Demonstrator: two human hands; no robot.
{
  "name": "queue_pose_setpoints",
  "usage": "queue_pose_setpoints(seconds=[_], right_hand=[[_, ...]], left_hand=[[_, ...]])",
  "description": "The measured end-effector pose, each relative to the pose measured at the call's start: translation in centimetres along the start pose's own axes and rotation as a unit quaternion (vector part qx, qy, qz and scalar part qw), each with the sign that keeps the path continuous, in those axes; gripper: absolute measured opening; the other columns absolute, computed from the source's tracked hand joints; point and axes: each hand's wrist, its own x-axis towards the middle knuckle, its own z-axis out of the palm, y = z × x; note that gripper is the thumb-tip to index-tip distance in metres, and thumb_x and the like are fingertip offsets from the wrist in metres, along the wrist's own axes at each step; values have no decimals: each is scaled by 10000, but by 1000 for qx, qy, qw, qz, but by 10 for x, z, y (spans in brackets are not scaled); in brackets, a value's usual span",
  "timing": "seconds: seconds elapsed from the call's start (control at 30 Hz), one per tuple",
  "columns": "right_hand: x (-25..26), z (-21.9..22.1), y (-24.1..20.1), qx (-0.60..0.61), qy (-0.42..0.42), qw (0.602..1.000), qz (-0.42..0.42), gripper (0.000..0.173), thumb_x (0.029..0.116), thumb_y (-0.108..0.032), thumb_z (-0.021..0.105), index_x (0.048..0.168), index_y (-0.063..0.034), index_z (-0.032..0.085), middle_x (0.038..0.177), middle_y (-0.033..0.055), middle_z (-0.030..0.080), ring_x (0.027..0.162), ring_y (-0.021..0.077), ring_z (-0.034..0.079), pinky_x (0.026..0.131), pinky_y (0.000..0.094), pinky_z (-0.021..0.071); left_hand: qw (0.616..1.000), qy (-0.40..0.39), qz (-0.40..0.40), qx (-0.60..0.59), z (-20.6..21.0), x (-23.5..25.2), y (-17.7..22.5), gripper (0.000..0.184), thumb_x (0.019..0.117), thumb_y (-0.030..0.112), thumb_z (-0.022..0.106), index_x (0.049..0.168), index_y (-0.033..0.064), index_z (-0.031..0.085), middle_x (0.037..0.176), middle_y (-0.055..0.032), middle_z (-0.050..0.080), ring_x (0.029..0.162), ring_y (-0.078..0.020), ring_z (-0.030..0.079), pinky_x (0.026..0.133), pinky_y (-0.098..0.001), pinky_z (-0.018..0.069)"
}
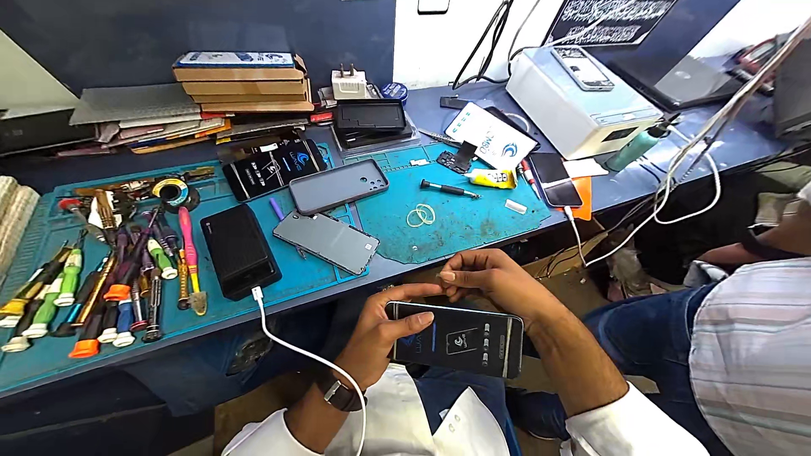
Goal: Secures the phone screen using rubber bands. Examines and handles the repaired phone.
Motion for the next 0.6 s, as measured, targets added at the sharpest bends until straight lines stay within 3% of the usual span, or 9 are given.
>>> queue_pose_setpoints(seconds=[0.13,0.2,0.27,0.37,0.43,0.47,0.5,0.57,0.6], right_hand=[[-6,-14,14,-5,103,994,-44,141,1010,-110,597,949,-41,704,927,81,737,786,138,649,689,282,516],[-15,-22,27,1,182,979,-92,130,1004,-93,590,972,-40,705,899,85,748,798,143,683,727,297,552],[-28,-23,45,22,262,956,-131,90,966,-43,620,1013,-40,697,834,73,711,738,148,680,709,306,584],[-52,-17,79,69,345,922,-159,126,898,-18,659,1002,-65,713,733,45,662,617,124,623,584,262,551],[-73,-10,95,163,331,920,-130,132,964,-67,614,1040,-79,721,713,44,647,545,82,586,523,220,536],[-84,-8,102,226,304,919,-107,198,1017,-103,542,1094,-73,722,769,73,688,524,62,587,481,194,515],[-95,-7,109,288,268,915,-90,264,1047,-123,480,1172,-70,707,926,122,746,528,54,615,458,175,508],[-112,-2,123,370,223,898,-88,357,990,-23,519,1324,-66,638,1261,185,696,568,70,652,458,177,514],[-118,1,128,372,225,896,-90,434,954,23,552,1374,-80,586,1332,187,660,574,72,655,458,174,514]], left_hand=[[997,55,-36,-40,-5,-7,-4,257,900,101,720,1146,28,726,1060,-210,714,912,-246,720,810,-388,620],[993,93,-51,-51,-8,-10,-6,244,893,90,725,1129,27,726,1006,-209,714,867,-238,719,779,-382,624],[991,112,-57,-49,-11,-12,-9,239,896,73,724,1131,28,728,1009,-209,714,868,-242,717,777,-382,623],[991,126,-46,-8,-14,-14,-17,243,885,69,743,1125,30,739,1028,-197,717,895,-239,710,793,-369,615],[991,127,-28,32,-14,-15,-21,253,867,87,766,1116,40,754,1045,-181,726,925,-241,709,809,-370,611],[991,124,-18,48,-14,-15,-23,259,863,94,773,1117,43,758,1049,-178,729,933,-244,711,814,-372,612],[991,121,-12,60,-14,-15,-24,261,861,96,776,1117,45,760,1052,-177,731,937,-249,714,816,-376,617],[991,116,-18,64,-15,-14,-25,268,865,106,772,1127,50,760,1065,-179,728,940,-253,713,814,-381,617],[991,117,-34,55,-15,-13,-25,271,873,110,764,1137,49,755,1064,-183,725,931,-251,712,807,-381,615]])
